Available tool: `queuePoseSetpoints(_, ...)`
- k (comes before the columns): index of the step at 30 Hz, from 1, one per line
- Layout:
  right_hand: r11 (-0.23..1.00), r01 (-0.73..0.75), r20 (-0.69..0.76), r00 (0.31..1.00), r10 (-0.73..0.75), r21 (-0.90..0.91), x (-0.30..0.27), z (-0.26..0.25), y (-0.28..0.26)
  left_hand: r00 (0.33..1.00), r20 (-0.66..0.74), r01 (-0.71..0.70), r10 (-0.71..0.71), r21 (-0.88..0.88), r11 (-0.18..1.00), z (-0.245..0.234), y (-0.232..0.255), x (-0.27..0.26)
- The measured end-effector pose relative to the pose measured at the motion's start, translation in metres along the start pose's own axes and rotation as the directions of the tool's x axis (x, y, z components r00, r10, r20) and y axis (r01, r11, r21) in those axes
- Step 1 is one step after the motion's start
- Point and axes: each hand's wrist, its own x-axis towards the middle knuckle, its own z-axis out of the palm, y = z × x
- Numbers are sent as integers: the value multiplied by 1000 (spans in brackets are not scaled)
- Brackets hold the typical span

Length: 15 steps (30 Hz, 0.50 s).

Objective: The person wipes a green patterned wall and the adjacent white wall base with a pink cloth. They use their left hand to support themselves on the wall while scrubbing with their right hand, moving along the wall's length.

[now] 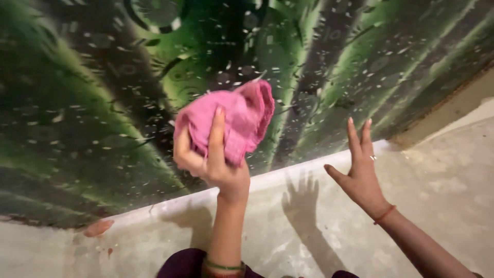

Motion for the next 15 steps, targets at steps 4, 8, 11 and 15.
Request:
queuePoseSetpoints(4, 997, 80, -47, 996, -79, 13, 3, 5, -9, 894, 335, -307, 296, -23, 951, 41, 3, -22)
queuePoseSetpoints(8, 990, 134, -55, 989, -136, -32, 4, 9, -30, 614, 631, -636, 475, 37, 771, 29, -5, -56)
queuePoseSetpoints(11, 980, 177, -64, 981, -183, -94, 6, 9, -38, 805, 448, -465, 389, 68, 883, -1, -36, -39)
queuePoseSetpoints(15, 963, 217, -72, 970, -230, -159, 16, 13, -53, 985, -122, -157, 121, -359, 920, -33, -90, 20)
